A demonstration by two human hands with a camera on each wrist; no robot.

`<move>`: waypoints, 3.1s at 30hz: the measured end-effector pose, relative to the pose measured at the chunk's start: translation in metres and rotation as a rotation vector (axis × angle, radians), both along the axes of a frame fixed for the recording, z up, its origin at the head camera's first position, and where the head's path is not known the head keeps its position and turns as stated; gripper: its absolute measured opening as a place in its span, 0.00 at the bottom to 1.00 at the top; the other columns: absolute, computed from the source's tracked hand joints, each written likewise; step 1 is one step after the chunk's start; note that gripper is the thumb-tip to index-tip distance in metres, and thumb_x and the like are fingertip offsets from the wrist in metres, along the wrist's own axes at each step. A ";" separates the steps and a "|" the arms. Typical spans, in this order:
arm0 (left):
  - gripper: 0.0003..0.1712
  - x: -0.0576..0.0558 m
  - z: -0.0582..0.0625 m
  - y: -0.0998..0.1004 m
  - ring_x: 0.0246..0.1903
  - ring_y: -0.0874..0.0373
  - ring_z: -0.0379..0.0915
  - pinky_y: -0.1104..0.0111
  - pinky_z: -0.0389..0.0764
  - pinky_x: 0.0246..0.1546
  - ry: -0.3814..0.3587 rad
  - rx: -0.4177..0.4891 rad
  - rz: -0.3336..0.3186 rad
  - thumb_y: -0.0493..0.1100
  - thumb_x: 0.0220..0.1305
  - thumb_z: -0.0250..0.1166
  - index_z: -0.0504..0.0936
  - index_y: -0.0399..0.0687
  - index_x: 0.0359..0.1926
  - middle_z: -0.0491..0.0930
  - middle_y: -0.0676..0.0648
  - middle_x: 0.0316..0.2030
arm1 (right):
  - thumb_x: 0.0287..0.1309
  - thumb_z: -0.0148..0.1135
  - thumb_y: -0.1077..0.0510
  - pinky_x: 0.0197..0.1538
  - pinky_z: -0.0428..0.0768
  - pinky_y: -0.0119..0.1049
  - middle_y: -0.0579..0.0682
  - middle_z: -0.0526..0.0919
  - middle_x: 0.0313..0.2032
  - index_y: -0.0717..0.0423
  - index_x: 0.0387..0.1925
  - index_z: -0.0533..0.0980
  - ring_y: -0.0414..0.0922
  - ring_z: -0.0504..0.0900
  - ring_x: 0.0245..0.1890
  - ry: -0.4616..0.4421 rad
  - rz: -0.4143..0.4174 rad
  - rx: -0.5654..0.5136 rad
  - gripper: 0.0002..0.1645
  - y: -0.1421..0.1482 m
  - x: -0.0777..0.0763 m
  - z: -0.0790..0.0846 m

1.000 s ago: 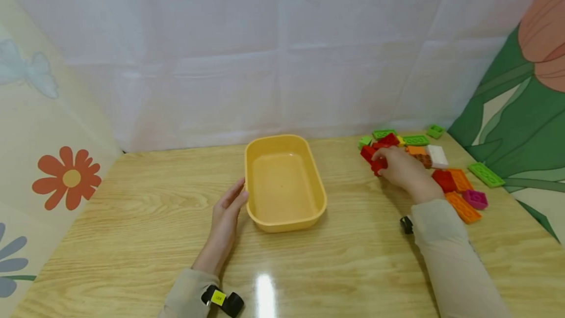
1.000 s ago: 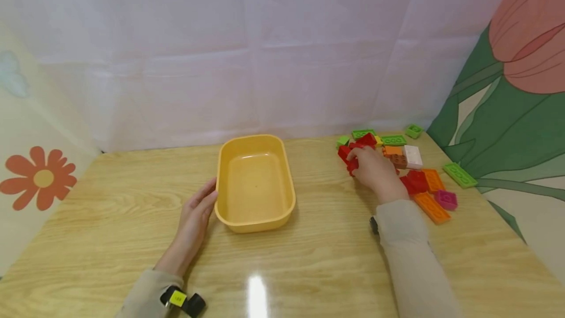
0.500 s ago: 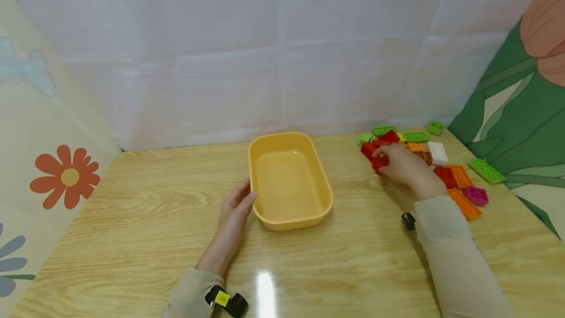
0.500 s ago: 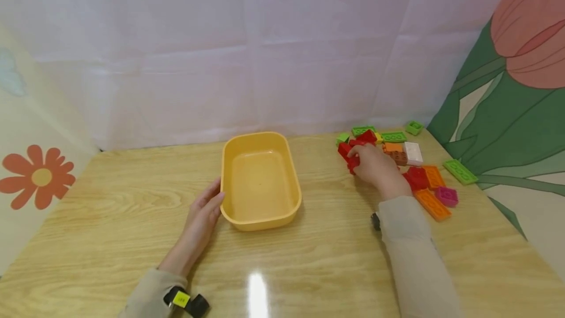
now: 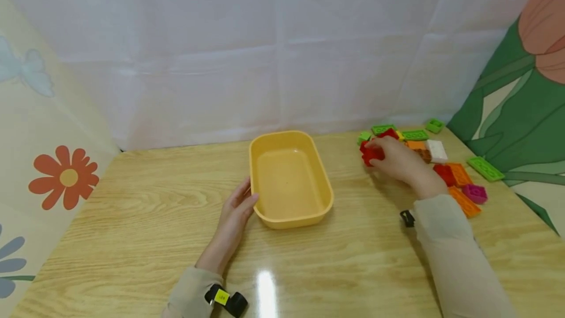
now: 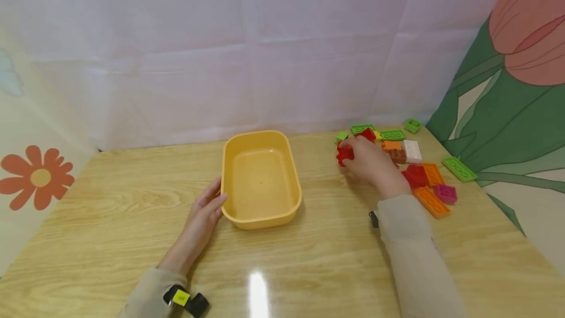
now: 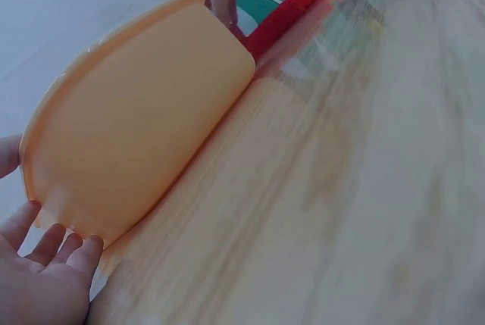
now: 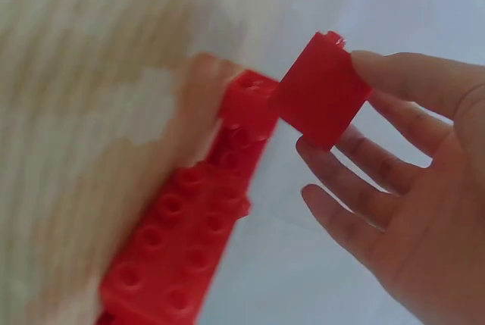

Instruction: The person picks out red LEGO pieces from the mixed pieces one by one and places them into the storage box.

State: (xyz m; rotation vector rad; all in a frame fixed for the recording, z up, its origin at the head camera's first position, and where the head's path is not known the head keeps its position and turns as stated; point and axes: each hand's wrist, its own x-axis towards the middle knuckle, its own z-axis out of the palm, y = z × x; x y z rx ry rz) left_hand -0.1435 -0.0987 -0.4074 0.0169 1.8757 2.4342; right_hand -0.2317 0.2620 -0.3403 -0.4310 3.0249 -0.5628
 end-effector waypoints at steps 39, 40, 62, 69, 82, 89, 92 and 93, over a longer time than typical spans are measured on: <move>0.31 0.003 0.004 -0.002 0.65 0.49 0.59 0.84 0.77 0.47 -0.032 0.019 0.037 0.34 0.65 0.53 0.59 0.35 0.69 0.61 0.33 0.68 | 0.52 0.65 0.53 0.52 0.81 0.52 0.54 0.79 0.50 0.54 0.53 0.75 0.52 0.77 0.46 0.241 0.191 0.122 0.25 -0.098 0.058 0.040; 0.31 0.003 0.004 -0.002 0.65 0.49 0.59 0.83 0.77 0.47 -0.032 0.017 0.038 0.34 0.65 0.53 0.59 0.35 0.69 0.61 0.33 0.68 | 0.53 0.65 0.53 0.52 0.81 0.52 0.54 0.79 0.50 0.54 0.53 0.74 0.52 0.77 0.47 0.231 0.194 0.121 0.25 -0.100 0.059 0.040; 0.32 0.004 0.004 -0.002 0.65 0.51 0.59 0.85 0.76 0.47 -0.033 0.011 0.025 0.36 0.65 0.53 0.58 0.37 0.69 0.60 0.36 0.69 | 0.50 0.67 0.54 0.47 0.82 0.49 0.55 0.80 0.47 0.53 0.50 0.77 0.51 0.78 0.42 0.342 0.314 0.092 0.23 -0.114 0.062 0.030; 0.32 0.004 0.004 -0.003 0.65 0.52 0.59 0.84 0.75 0.48 -0.033 -0.012 0.015 0.37 0.66 0.54 0.58 0.38 0.69 0.60 0.37 0.69 | 0.50 0.67 0.54 0.47 0.81 0.46 0.53 0.80 0.44 0.53 0.49 0.77 0.48 0.76 0.40 0.340 0.350 0.083 0.23 -0.120 0.064 0.026; 0.32 0.004 0.004 -0.002 0.65 0.51 0.58 0.84 0.76 0.47 -0.021 0.008 0.011 0.36 0.66 0.53 0.58 0.37 0.69 0.60 0.36 0.69 | 0.47 0.69 0.56 0.45 0.82 0.43 0.50 0.82 0.41 0.51 0.46 0.79 0.46 0.77 0.38 0.328 0.399 0.107 0.20 -0.127 0.063 0.011; 0.31 0.004 0.004 -0.002 0.65 0.51 0.58 0.84 0.76 0.47 -0.021 0.001 0.006 0.37 0.66 0.53 0.58 0.37 0.69 0.60 0.36 0.69 | 0.45 0.70 0.56 0.52 0.79 0.45 0.49 0.83 0.41 0.51 0.43 0.81 0.46 0.77 0.41 0.298 0.420 0.142 0.19 -0.128 0.063 0.007; 0.31 0.004 0.004 -0.003 0.65 0.51 0.58 0.84 0.76 0.47 -0.023 -0.002 0.006 0.37 0.66 0.53 0.58 0.37 0.69 0.60 0.37 0.70 | 0.46 0.70 0.55 0.52 0.79 0.46 0.49 0.83 0.40 0.51 0.43 0.81 0.46 0.77 0.41 0.267 0.408 0.152 0.19 -0.129 0.064 0.006; 0.31 0.004 0.004 -0.003 0.65 0.51 0.58 0.84 0.76 0.47 -0.023 -0.006 0.005 0.37 0.66 0.53 0.58 0.37 0.69 0.60 0.37 0.70 | 0.46 0.70 0.55 0.52 0.79 0.46 0.49 0.83 0.40 0.51 0.43 0.81 0.46 0.77 0.41 0.258 0.404 0.155 0.19 -0.129 0.064 0.006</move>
